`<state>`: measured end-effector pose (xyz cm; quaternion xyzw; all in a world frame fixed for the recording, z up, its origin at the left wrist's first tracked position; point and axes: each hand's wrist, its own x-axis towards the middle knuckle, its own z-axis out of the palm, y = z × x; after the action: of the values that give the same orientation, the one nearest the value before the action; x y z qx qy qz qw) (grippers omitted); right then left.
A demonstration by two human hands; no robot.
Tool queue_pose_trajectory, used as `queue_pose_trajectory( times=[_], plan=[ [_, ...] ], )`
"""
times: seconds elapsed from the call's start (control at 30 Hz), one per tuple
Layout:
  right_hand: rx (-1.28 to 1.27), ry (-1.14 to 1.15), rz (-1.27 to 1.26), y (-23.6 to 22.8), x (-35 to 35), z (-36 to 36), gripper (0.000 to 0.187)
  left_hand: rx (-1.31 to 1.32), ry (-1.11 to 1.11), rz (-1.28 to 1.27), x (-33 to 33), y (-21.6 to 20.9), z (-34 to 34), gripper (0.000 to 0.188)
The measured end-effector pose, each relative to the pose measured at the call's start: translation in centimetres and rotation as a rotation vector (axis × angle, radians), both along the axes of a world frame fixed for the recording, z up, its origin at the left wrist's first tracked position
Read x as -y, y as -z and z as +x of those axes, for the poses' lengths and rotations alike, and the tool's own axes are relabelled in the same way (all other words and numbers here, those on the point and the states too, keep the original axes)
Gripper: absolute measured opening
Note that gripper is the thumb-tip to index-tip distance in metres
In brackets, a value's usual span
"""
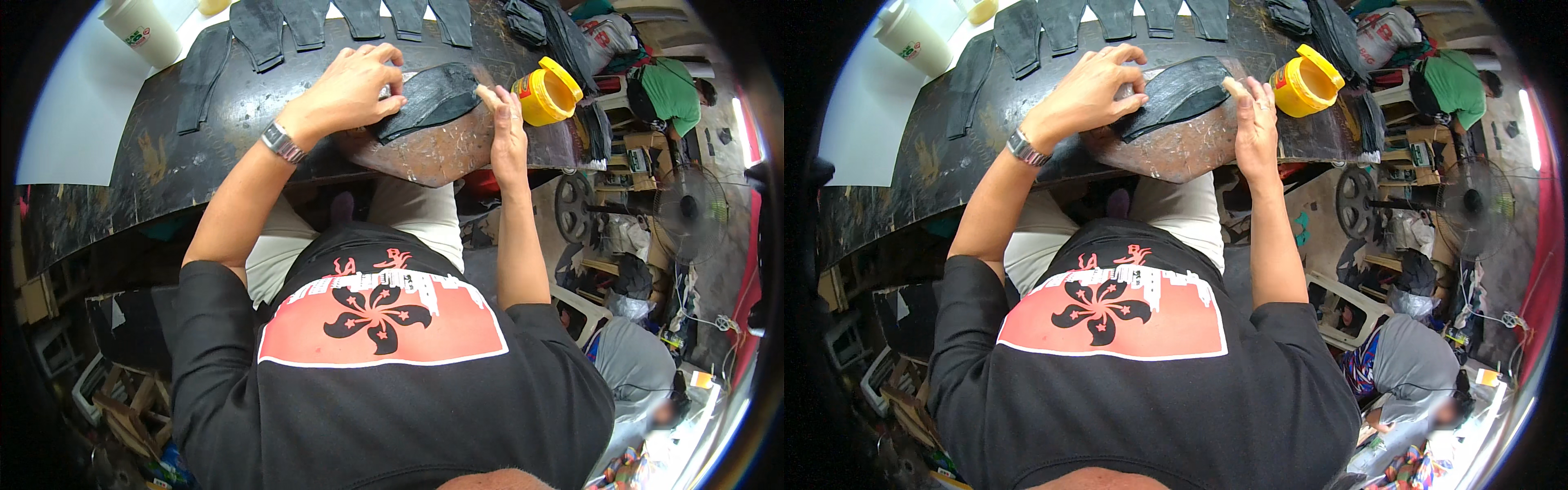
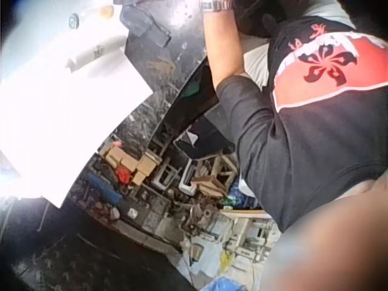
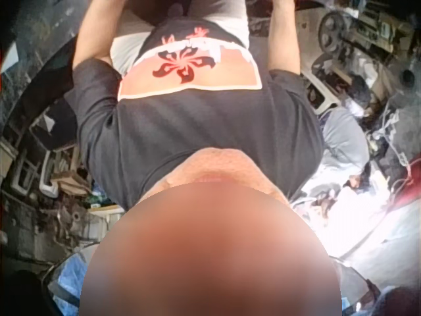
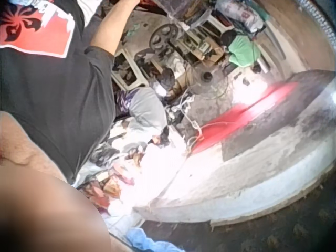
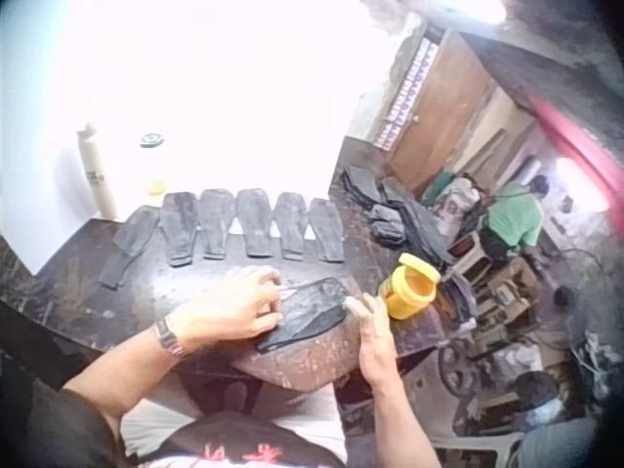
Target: The person repeatedly rubs the surface of black shoe parts on a wooden block using both hands. They pick up each part, rub it, and place it back on the table. The process is repeated for multiple parts throughout the clip.
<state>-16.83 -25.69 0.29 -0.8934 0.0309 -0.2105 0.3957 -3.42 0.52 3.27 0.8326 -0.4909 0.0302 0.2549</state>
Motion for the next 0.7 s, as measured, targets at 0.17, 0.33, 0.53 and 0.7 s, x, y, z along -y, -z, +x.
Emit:
queue_pose_trajectory(
  times=[0.17,0.33,0.53,0.7],
  plan=[
    [-0.280,0.101,-0.465,0.7,0.4,1.9,0.061,0.017,-0.032,-0.056,3.6,0.4,1.4,0.029],
    [-0.364,0.181,-0.603,0.8,-1.1,2.1,0.086,0.043,-0.084,0.071,5.1,1.0,2.5,0.033],
    [-0.305,0.224,-0.665,1.0,-4.4,-0.8,0.091,0.089,-0.061,0.080,5.3,0.7,2.6,0.028],
    [-0.174,0.030,-0.674,-0.4,-5.8,-3.4,0.063,0.155,-0.078,0.029,5.5,1.2,1.8,0.026]
  ],
)
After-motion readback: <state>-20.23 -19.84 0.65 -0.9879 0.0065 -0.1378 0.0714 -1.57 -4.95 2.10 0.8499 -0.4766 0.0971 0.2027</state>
